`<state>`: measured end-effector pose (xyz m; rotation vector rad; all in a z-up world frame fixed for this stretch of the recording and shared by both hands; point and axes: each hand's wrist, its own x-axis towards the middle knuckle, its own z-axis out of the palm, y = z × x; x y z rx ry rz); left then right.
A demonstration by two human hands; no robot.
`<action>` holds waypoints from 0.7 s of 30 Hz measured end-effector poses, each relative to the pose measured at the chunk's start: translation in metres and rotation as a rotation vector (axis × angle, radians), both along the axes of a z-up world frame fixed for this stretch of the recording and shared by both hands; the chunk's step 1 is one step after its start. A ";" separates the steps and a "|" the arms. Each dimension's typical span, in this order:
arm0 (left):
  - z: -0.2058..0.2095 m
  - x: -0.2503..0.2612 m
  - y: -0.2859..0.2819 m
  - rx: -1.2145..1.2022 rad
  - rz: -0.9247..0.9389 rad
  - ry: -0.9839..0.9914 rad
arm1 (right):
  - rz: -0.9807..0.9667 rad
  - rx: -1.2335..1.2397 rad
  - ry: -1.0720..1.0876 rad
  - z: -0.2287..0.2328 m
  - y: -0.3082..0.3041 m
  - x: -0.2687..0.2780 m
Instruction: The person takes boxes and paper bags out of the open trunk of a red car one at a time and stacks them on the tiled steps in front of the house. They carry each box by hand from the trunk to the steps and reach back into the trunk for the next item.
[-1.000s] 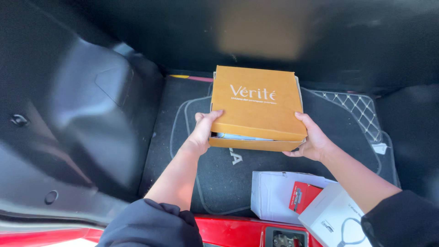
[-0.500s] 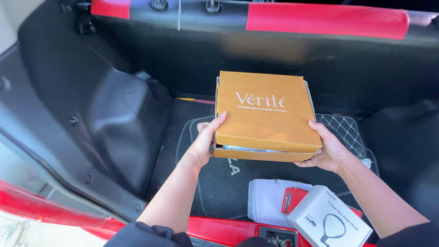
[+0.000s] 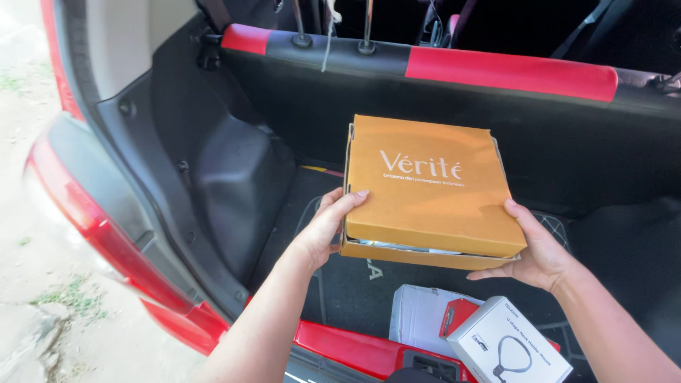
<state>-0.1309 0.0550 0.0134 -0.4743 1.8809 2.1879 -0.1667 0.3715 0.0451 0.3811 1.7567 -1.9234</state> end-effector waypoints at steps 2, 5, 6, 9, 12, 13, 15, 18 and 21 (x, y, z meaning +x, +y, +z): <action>0.004 0.011 -0.002 0.010 0.017 -0.003 | -0.015 0.009 0.013 0.002 -0.001 0.007; 0.007 0.029 -0.009 0.027 0.048 0.005 | -0.017 0.004 0.050 0.002 -0.005 0.013; 0.008 0.035 -0.012 0.030 0.054 0.010 | -0.020 -0.004 0.065 0.002 -0.007 0.015; 0.011 0.055 -0.020 0.003 0.078 0.009 | -0.029 0.028 0.084 0.001 -0.014 0.023; 0.014 0.077 -0.028 -0.028 0.112 -0.013 | -0.006 0.027 0.093 0.000 -0.024 0.034; 0.015 0.086 -0.032 -0.036 0.120 -0.011 | 0.001 0.024 0.092 -0.001 -0.027 0.038; 0.017 0.103 -0.038 -0.047 0.135 -0.005 | 0.014 0.023 0.090 -0.001 -0.034 0.046; 0.020 0.131 -0.047 -0.034 0.181 0.024 | 0.091 -0.021 0.110 -0.002 -0.043 0.057; 0.023 0.162 -0.052 -0.053 0.218 0.006 | 0.080 0.033 0.146 -0.002 -0.055 0.071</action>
